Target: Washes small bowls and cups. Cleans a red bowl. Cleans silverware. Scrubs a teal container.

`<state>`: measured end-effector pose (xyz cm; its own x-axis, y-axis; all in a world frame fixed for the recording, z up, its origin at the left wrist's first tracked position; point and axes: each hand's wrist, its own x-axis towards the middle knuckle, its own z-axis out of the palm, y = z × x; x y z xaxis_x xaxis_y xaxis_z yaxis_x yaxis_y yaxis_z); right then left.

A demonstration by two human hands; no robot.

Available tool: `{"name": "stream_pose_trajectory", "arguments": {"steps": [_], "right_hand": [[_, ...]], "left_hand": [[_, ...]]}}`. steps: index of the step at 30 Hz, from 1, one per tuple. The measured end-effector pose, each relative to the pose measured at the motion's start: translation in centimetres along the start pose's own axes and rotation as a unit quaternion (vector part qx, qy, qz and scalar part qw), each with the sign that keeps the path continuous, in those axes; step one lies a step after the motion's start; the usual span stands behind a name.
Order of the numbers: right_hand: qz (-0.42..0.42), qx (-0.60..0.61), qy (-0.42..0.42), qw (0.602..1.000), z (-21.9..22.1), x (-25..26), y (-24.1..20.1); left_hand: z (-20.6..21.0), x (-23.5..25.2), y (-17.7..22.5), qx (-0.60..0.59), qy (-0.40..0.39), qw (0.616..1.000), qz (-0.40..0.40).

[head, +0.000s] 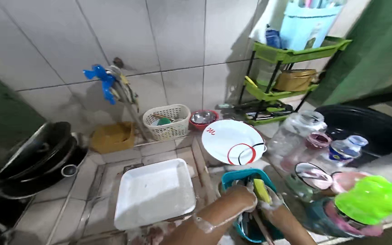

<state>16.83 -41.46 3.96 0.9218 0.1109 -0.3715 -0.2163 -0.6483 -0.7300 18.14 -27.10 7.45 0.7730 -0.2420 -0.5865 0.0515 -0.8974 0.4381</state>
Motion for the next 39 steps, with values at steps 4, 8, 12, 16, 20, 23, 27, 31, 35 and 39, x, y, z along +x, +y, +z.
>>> {"name": "stream_pose_trajectory", "arguments": {"steps": [4,8,12,16,20,23,27,31,35,39], "right_hand": [[0.013,0.009,-0.014,1.0,0.4,0.1,0.0],[0.011,0.14,-0.034,0.989,0.3,0.2,0.8],[-0.009,0.192,-0.042,0.98,0.9,-0.4,0.2],[-0.014,0.113,0.024,0.993,1.1,-2.1,-1.2],[-0.099,0.055,0.118,0.986,1.0,-5.3,-4.0],[-0.192,0.049,0.167,0.966,2.0,-6.7,-6.2],[-0.206,0.086,0.078,0.972,6.4,-6.3,-10.5],[-0.157,0.111,-0.13,0.973,14.7,-4.6,-14.1],[-0.11,0.096,-0.299,0.943,22.6,-3.7,-15.2],[-0.082,0.09,-0.339,0.933,24.4,-4.8,-15.8]], "left_hand": [[-0.3,0.3,0.9,0.003,-0.059,0.998,-0.027],[0.4,0.8,0.2,-0.205,-0.049,0.977,-0.01],[2.4,1.0,-0.3,-0.435,-0.016,0.9,-0.007],[3.0,-0.9,0.6,-0.507,0.021,0.862,0.006],[2.3,-4.3,1.1,-0.556,0.09,0.82,0.103],[1.2,-6.7,0.1,-0.532,0.175,0.813,0.161],[0.5,-10.1,-5.0,-0.523,0.285,0.798,0.089],[2.7,-12.2,-13.9,-0.598,0.343,0.724,-0.028],[4.0,-14.7,-20.8,-0.534,0.345,0.749,-0.186],[5.5,-15.7,-27.0,-0.422,0.332,0.821,-0.197]]}}
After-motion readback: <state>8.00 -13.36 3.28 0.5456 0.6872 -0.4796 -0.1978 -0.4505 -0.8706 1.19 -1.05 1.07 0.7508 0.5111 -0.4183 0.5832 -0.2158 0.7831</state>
